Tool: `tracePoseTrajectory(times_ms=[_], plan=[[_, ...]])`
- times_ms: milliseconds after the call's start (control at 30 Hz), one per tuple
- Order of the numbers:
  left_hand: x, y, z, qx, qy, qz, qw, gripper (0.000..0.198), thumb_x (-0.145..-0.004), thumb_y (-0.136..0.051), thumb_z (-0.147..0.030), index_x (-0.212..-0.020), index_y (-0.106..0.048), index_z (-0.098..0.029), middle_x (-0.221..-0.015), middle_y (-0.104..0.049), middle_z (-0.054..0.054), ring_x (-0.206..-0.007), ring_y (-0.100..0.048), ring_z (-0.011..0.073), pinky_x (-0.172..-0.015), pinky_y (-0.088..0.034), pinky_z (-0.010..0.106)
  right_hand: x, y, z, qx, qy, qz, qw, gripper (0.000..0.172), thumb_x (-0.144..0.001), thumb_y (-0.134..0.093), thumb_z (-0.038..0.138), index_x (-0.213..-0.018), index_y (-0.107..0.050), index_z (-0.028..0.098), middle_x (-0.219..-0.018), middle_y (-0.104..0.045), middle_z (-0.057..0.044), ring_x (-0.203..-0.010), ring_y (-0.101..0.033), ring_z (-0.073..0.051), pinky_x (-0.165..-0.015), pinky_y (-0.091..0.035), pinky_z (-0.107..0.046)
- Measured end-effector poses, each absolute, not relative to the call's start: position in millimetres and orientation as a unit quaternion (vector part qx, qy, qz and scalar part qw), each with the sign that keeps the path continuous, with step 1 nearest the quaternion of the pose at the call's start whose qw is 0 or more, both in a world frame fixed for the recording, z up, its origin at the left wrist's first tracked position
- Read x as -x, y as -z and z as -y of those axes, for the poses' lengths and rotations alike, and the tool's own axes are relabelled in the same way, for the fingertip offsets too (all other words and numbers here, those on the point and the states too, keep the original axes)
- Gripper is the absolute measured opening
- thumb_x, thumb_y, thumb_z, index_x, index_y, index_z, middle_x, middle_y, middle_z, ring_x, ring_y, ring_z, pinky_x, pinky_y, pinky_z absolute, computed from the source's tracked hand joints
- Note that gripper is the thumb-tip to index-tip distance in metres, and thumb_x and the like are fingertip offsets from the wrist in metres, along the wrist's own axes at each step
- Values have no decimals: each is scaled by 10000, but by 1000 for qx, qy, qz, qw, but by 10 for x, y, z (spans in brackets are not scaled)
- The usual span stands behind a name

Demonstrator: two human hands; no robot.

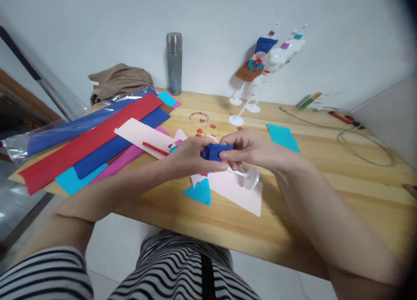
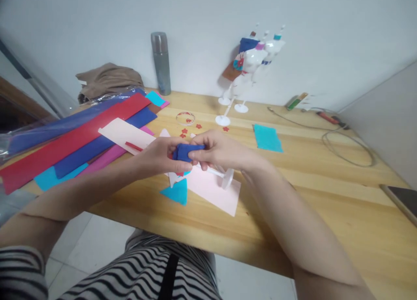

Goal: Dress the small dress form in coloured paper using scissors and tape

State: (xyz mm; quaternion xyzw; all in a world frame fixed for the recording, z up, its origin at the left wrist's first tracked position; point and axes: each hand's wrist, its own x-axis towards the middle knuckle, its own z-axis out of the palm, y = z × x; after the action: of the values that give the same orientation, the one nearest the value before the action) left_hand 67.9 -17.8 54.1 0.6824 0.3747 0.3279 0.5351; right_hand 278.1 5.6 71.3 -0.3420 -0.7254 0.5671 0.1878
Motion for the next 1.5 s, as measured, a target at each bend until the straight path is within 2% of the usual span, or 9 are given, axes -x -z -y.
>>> tracePoseTrajectory(times_ms=[167,300,500,600,833,967,1167,1333,1500], plan=[[-643,-584,115,-615,-356,-400,579,84,-756,-746,-226,-750,-711,-151,-619,-713,10,-507,-607,107,-479,-441,206,-2711,-708,-44,340,-576,699,254,350,-796,-802,505,-678,-700,191,-545,-647,2,-462,-565,-107,-460,-429,-241],[-600,-628,91,-609,-345,-402,591,179,-777,-742,-260,-667,-678,-135,-549,-670,-2,-394,-470,55,-397,-336,179,-2681,-686,-28,369,-546,690,298,339,-726,-840,485,-702,-673,191,-585,-655,6,-524,-570,-114,-526,-442,-255],[-577,-551,132,-609,-370,-395,580,504,-744,-781,-613,-629,-663,-136,-475,-597,1,-381,-494,71,-377,-356,177,-2596,-650,8,422,-482,680,356,318,-717,-796,467,-644,-618,213,-507,-564,39,-479,-483,-101,-494,-381,-259],[-572,-503,156,-578,-380,-384,612,462,-681,-851,-555,-680,-658,-135,-531,-637,3,-398,-522,69,-395,-389,177,-2558,-656,44,415,-491,674,364,329,-717,-804,482,-662,-621,215,-515,-566,39,-481,-503,-104,-493,-400,-258],[-555,-344,83,-538,-436,-380,613,315,-660,-836,-391,-715,-666,-132,-531,-649,-10,-354,-462,52,-342,-277,174,-2574,-622,49,413,-548,608,401,452,-747,-776,641,-732,-653,206,-555,-643,-7,-488,-586,-124,-472,-435,-248],[-539,-345,88,-556,-430,-383,599,283,-640,-850,-332,-758,-683,-136,-479,-608,-38,-371,-485,62,-364,-308,165,-2582,-582,51,427,-538,627,367,369,-738,-835,528,-735,-653,207,-534,-614,18,-460,-550,-110,-478,-456,-248],[-537,-337,148,-550,-414,-350,635,482,-866,-664,-574,-659,-628,-140,-458,-608,24,-356,-487,83,-374,-347,192,-2577,-557,84,431,-482,676,354,286,-782,-817,451,-737,-652,221,-555,-616,17,-496,-563,-118,-492,-473,-255],[-562,-329,177,-583,-426,-397,566,313,-902,-609,-283,-619,-583,-152,-450,-602,0,-370,-484,68,-398,-333,169,-2556,-510,88,402,-470,696,365,290,-762,-816,456,-741,-641,225,-559,-616,18,-488,-562,-122,-492,-464,-267],[-581,-308,211,-634,-452,-396,486,320,-885,-586,-254,-581,-558,-157,-468,-568,-17,-426,-473,67,-432,-331,179,-2507,-453,94,391,-474,718,326,311,-766,-809,458,-697,-619,222,-510,-572,40,-458,-501,-103,-478,-421,-259]])
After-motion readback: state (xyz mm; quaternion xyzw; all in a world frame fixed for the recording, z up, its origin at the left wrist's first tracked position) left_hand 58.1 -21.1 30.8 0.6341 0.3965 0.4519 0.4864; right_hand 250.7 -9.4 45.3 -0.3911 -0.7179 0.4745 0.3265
